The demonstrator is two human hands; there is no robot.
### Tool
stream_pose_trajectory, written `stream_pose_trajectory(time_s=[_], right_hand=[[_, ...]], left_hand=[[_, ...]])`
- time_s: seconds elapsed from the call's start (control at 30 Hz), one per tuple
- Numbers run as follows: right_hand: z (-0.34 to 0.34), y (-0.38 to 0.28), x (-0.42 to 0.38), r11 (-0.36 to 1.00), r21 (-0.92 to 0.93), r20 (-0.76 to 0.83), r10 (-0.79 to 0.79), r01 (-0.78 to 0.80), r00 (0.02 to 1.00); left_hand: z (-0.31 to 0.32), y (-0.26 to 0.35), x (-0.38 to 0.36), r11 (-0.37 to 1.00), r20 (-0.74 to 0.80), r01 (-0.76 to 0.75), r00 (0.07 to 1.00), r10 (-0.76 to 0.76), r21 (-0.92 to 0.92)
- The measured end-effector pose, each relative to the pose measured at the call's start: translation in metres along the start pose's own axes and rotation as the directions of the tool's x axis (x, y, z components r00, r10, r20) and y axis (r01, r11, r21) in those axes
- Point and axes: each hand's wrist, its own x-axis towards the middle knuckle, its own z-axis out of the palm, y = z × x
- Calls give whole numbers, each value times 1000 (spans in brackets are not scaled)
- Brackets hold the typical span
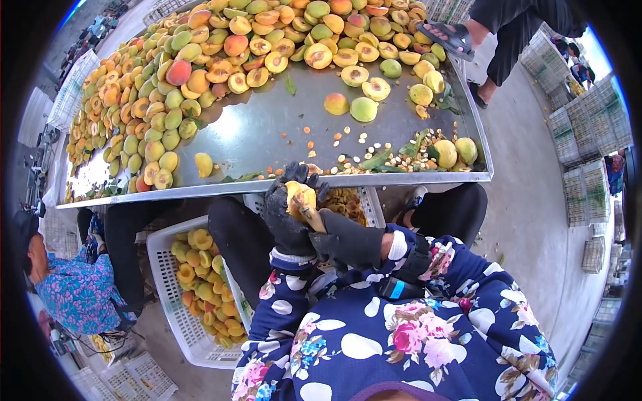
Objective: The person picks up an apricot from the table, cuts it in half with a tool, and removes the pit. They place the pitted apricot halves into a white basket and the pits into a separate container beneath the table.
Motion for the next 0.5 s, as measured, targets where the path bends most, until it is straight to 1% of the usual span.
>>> stream_pose_trajectory(time_s=[0.03, 0.07, 0.1, 0.17, 0.3, 0.37, 0.4, 0.43, 0.47, 0.5], right_hand=[[-6, -14, 1, 940, 258, 149, 188, -221, 971], [-9, -20, 3, 770, 456, 334, 316, -446, 888], [-9, -20, 3, 770, 457, 334, 316, -445, 888], [-8, -19, 3, 747, 527, 331, 258, -405, 907], [-17, -22, 5, 776, 476, 361, 257, -414, 897], [-23, -22, 4, 786, 450, 394, 251, -424, 884], [-22, -23, 3, 786, 450, 394, 251, -424, 884], [-21, -26, 3, 788, 431, 378, 285, -439, 881], [-19, -27, 2, 789, 412, 361, 318, -456, 877], [-17, -26, 2, 788, 411, 363, 320, -458, 875]], left_hand=[[0, 1, 1, 999, 16, -13, 1000, 12, 34], [0, 2, 2, 997, 34, -26, 999, 24, 67], [-1, 3, 1, 997, 35, -26, 999, 23, 68], [-7, 2, 1, 934, 101, -93, 993, 61, 345], [-21, -2, 4, 931, 70, -46, 997, 22, 361], [-24, 3, 8, 836, 200, -97, 980, -15, 540], [-31, -1, 8, 826, 175, -70, 984, -35, 560], [-38, -5, 8, 826, 173, -69, 984, -35, 559], [-46, -9, 7, 850, 166, -56, 985, -37, 524], [-50, -11, 6, 872, 158, -44, 987, -39, 488]])
